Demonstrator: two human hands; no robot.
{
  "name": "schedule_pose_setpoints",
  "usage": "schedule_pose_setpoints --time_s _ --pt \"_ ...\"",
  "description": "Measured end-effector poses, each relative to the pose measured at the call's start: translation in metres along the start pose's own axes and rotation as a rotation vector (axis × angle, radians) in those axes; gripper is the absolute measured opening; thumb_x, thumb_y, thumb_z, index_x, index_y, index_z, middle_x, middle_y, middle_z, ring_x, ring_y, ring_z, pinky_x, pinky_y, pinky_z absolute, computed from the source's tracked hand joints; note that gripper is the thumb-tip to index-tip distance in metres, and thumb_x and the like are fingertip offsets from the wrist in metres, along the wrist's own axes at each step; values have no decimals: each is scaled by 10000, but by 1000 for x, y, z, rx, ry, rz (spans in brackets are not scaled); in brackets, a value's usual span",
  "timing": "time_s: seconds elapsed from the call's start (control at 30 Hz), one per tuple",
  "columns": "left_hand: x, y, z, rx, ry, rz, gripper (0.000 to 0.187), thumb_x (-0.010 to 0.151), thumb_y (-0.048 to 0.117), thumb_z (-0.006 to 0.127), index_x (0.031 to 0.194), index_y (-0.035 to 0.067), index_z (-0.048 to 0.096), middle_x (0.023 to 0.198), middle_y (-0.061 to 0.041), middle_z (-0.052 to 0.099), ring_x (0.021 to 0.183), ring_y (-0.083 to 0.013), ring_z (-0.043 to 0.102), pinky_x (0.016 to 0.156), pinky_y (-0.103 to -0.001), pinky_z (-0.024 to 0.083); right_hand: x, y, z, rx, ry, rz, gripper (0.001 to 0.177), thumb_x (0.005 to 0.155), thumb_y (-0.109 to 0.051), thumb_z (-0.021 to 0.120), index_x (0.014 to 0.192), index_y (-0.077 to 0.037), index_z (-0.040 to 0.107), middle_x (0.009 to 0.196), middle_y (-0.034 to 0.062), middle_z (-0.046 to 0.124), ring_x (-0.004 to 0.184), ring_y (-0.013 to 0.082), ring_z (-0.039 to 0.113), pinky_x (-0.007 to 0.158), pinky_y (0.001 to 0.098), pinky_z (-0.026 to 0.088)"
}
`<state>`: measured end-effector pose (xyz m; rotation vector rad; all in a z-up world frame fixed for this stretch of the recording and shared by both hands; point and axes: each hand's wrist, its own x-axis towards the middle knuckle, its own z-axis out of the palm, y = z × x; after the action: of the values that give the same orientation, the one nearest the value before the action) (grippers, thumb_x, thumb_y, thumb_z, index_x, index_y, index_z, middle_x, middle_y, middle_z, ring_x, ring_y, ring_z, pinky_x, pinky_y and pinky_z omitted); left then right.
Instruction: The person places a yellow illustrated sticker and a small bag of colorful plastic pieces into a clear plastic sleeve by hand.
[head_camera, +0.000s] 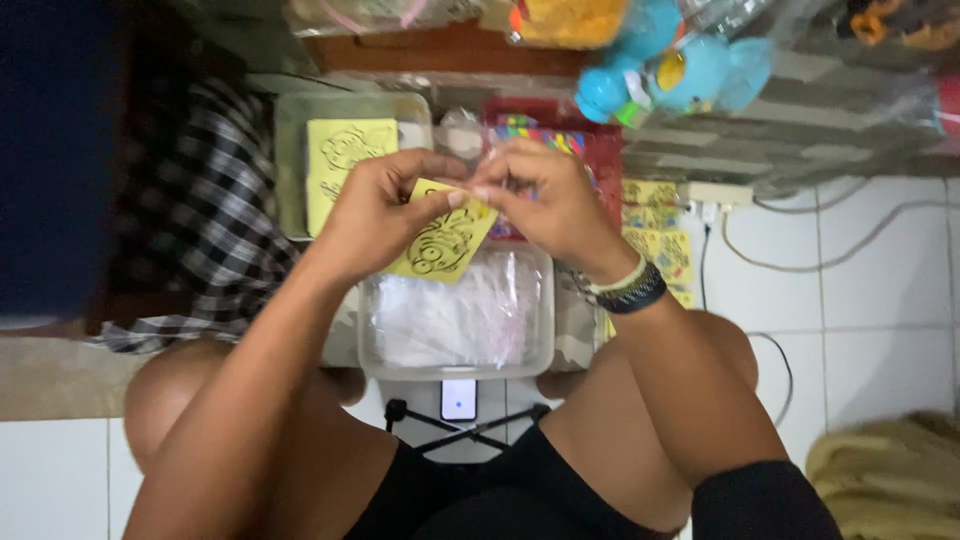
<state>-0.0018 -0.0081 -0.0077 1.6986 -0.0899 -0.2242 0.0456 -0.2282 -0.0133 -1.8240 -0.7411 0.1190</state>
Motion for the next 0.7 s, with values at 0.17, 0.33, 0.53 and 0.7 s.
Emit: schedule_pose_setpoints --time_s 0.17,0.33,0.53,0.7 --pt "1 8 -4 142 -50 -78 273 892 34 720 1163 32 748 839 -107 769 718 -146 633 711 -316 549 1 11 -19 89 90 59 83 938 -25 780 1018 -22 757 949 104 693 874 153 646 751 256 526" --pt "8 -5 -37 237 209 51 221 935 -28 719 1156 -25 736 850 -57 741 595 -52 562 482 -193 442 6 49 -44 -151 76 224 206 957 12 709 1162 14 692 967 70 729 714 59 603 628 175 513" --pt "3 2 -58 90 262 178 282 974 -102 666 1250 -45 685 972 -94 753 719 -57 645 560 -165 507 -10 162 4 -532 -46 513 174 820 -111 756 976 -36 741 748 83 709 623 204 642 599 351 533" --pt "0 -2 -66 23 300 191 296 931 -109 671 1223 -61 670 987 -115 766 728 -82 680 584 -173 539 -15 143 50 -774 -117 560 621 781 -106 805 1306 -31 483 1108 203 656 970 404 653 813 504 536"
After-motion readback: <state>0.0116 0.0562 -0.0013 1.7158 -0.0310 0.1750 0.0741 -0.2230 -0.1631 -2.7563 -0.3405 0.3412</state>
